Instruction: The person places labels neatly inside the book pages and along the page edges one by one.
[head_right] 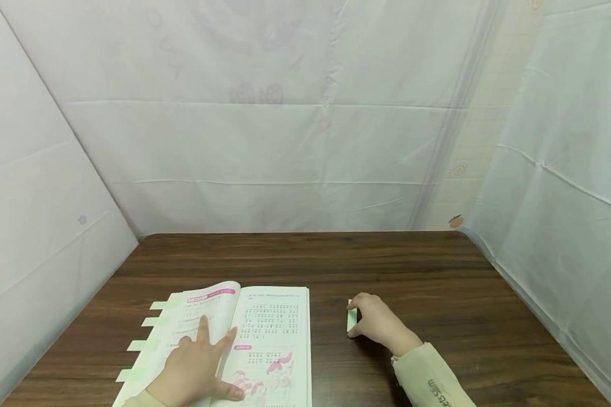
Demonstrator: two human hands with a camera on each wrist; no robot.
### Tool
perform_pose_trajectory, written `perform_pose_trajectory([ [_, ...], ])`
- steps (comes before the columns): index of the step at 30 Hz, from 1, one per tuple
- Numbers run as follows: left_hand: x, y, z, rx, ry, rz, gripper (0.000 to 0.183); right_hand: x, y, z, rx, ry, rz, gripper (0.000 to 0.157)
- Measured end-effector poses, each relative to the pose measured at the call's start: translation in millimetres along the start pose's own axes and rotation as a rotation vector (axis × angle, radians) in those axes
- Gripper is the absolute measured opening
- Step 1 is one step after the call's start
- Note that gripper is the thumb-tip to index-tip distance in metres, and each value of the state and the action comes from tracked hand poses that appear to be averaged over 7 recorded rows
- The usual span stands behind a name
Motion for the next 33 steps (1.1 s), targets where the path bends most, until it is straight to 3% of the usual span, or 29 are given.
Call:
perform_pose_trajectory([
  [8,-0.6,-0.7,-1.7,-0.025,0.018,-0.009,0.12,-2.3,-1.4,-2.1,-0.039,0.035,-0.006,0.037],
  [17,-0.9,-1.2,-2.3,-0.063,0.029,-0.03,0.121,-6.4,-0.3,1.5,0.017,0.028,-0.091,0.034],
  [29,-1.4,-1.4,-2.4,-0.077,0.035,-0.03,0.12,-11.2,1.2,-1.6,0.042,0.118,-0.143,0.032],
  [33,-1.7,-1.7,-2.5,-0.071,0.038,-0.034,0.12,-11.8,0.3,-1.0,0.046,0.113,-0.141,0.028],
])
Point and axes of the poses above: each hand's wrist, its own x-axis towards the middle knuckle, its own y-axis out of the back of the hand, z = x × y, the point moved 9 cm from there along x, towards the middle knuckle, and after that the axes turned 10 degrees about z, right-handed, at the moved point
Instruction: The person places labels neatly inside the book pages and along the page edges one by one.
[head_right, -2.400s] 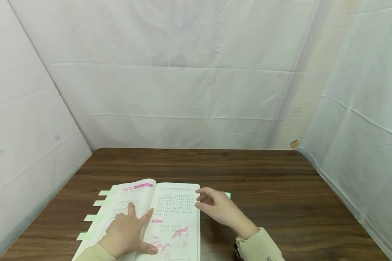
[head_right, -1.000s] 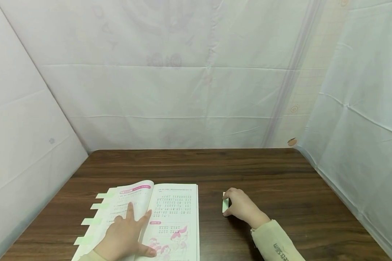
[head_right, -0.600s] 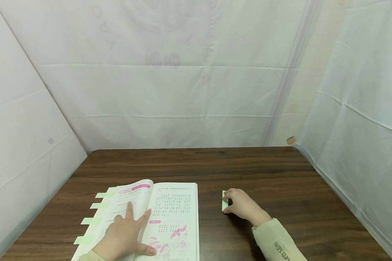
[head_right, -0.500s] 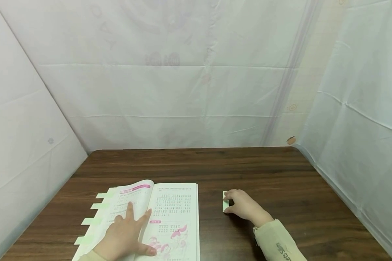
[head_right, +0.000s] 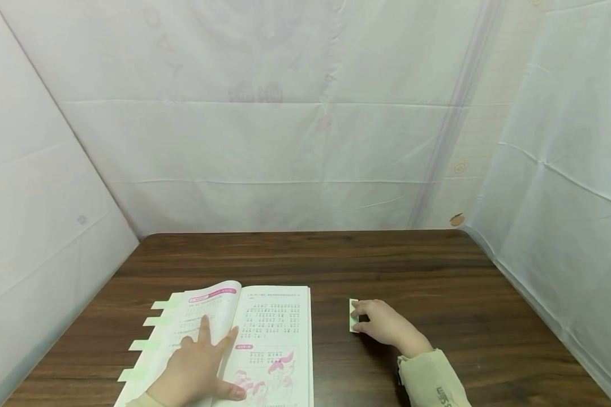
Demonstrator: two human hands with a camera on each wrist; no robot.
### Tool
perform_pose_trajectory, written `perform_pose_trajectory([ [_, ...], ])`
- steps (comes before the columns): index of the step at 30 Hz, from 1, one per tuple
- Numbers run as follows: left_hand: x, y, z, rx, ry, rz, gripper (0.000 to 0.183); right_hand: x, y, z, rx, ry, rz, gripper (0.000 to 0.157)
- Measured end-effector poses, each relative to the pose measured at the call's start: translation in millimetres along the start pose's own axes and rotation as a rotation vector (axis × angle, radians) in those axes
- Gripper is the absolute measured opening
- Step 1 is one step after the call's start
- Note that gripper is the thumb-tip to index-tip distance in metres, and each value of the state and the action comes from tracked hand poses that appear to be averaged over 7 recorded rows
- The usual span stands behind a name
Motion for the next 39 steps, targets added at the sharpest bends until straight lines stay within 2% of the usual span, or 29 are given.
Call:
perform_pose_trajectory([
  [8,-0.4,-2.4,-1.2,-0.003,0.023,-0.033,0.121,3.2,1.4,-3.3,-0.011,-0.023,0.077,0.011],
  [15,-0.9,-1.6,-0.7,0.001,0.023,-0.03,0.121,9.8,5.9,0.9,-0.044,-0.096,0.128,0.013],
  [25,-1.3,-0.5,-0.6,0.001,0.022,-0.016,0.121,13.1,11.4,0.3,-0.071,-0.065,0.171,0.016],
  [33,-0.8,-0.1,-0.4,0.018,0.012,-0.013,0.121,18.3,8.7,6.1,-0.105,-0.093,0.206,0.021],
  [39,-0.9,-0.3,-0.2,0.011,0.005,-0.004,0.121,24.5,9.8,9.8,-0.088,-0.11,0.21,0.021],
])
Point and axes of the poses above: each hand's wrist, its own x-axis towards the middle knuckle, its own y-axis out of the back of the hand, z = x × y, the point moved 9 cm from there along x, towards the middle knuckle, and after that the axes turned 10 degrees about z, right-handed, at the moved point
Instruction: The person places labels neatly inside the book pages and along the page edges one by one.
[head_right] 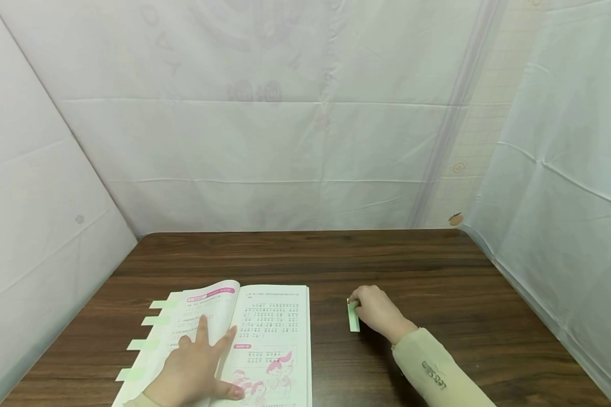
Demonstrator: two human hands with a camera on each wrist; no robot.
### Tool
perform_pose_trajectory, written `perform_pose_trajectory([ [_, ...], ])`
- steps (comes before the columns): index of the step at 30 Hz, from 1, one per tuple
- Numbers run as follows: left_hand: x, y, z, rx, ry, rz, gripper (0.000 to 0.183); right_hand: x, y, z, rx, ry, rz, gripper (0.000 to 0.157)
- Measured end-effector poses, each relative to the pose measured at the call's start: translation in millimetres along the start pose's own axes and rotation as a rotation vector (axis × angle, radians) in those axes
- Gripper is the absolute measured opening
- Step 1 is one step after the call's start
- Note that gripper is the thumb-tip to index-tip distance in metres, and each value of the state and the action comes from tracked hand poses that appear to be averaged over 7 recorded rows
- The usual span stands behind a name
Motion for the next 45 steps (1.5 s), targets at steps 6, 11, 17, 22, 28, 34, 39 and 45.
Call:
perform_pose_trajectory([
  [6,0.1,-0.1,-0.1,-0.002,-0.003,0.012,0.121,6.2,2.1,4.0,0.04,-0.02,-0.025,0.012],
  [11,0.5,0.0,-0.2,0.008,-0.004,0.016,0.121,10.7,1.3,10.0,0.06,-0.052,-0.054,0.011],
  [17,0.2,0.2,0.4,0.011,-0.007,0.013,0.121,13.4,0.6,13.3,0.084,-0.064,-0.046,0.013],
  [22,0.0,0.3,0.6,0.012,-0.008,0.015,0.121,15.4,-2.3,14.6,0.076,-0.086,-0.05,0.013],
  [28,0.4,-0.5,0.2,0.011,-0.008,0.014,0.121,17.5,-5.6,15.4,0.133,-0.133,-0.094,0.016],
  [34,0.4,-0.9,-1.0,0.009,-0.004,0.019,0.121,18.6,-4.9,14.4,0.152,-0.146,-0.128,0.012],
  [39,0.1,-1.3,-1.4,0.009,-0.004,0.022,0.121,20.8,-5.6,15.4,0.186,-0.153,-0.129,0.007],
  [45,-0.1,-1.1,-1.5,0.007,0.001,0.02,0.121,23.5,-8.2,15.7,0.238,-0.194,-0.135,0.009],
])
Point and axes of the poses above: each hand's wrist, its own x-axis towards the middle knuckle, its own y-axis out of the back of the hand, z = x × y, the point moved 9 cm from there along x, towards the middle knuckle, and after that the axes turned 10 degrees about z, right-handed, at the moved point
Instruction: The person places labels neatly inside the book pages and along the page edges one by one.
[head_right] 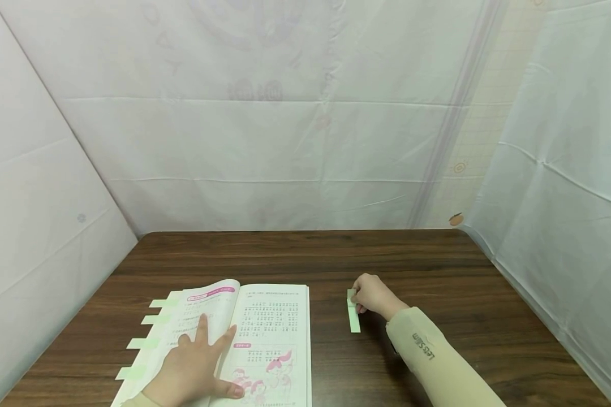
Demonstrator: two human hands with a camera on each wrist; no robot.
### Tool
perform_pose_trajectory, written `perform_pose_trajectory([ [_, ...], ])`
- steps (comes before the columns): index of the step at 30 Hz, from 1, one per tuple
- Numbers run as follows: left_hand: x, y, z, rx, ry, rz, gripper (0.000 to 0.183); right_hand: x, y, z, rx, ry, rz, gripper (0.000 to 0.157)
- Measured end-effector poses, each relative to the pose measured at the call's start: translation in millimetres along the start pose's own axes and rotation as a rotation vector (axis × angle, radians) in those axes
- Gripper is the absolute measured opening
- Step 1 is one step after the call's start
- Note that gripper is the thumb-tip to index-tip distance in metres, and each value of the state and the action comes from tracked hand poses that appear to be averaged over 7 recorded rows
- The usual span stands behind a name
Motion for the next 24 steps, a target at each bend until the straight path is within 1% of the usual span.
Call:
perform_pose_trajectory([
  [4,-0.6,0.5,-0.2,0.001,0.002,-0.006,0.121,0.5,-0.1,-1.7,0.003,-0.03,0.0,0.007],
  [6,-0.8,1.0,-0.4,0.001,0.004,-0.007,0.121,0.7,0.1,0.0,0.02,-0.065,0.006,0.006],
  [8,-1.0,1.3,-0.3,-0.001,0.004,-0.008,0.12,0.5,0.1,2.8,0.05,-0.103,0.015,0.009],
  [9,-1.0,1.3,0.0,-0.003,0.003,-0.008,0.12,0.0,-0.4,4.4,0.071,-0.124,0.017,0.009],
  [12,-1.1,1.6,0.8,-0.01,0.001,-0.005,0.12,-1.1,-1.4,10.9,0.133,-0.18,0.036,0.001],
  [14,-1.1,1.9,1.1,-0.014,0.001,-0.004,0.12,-2.2,-2.4,15.6,0.181,-0.211,0.047,0.01],
  [17,-1.3,2.2,1.0,-0.017,0.002,-0.007,0.12,-4.9,-4.3,22.2,0.263,-0.252,0.05,0.013],
  [20,-1.4,2.0,0.6,-0.016,0.005,-0.011,0.121,-8.0,-6.9,26.8,0.356,-0.276,0.033,0.008],
  [22,-1.6,2.2,0.0,-0.012,0.007,-0.008,0.121,-9.6,-8.0,27.5,0.406,-0.277,0.018,0.01],
  [24,-1.7,2.2,-0.3,-0.011,0.006,-0.003,0.121,-10.5,-8.0,26.4,0.444,-0.26,0.006,0.012],
])
Point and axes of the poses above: each hand's wrist, its own x-axis towards the middle knuckle, its own y-axis out of the back of the hand, z = x × y, the point moved 9 cm from there along x, towards the middle knuckle, and after that the axes turned 10 degrees about z, right-handed, at the moved point
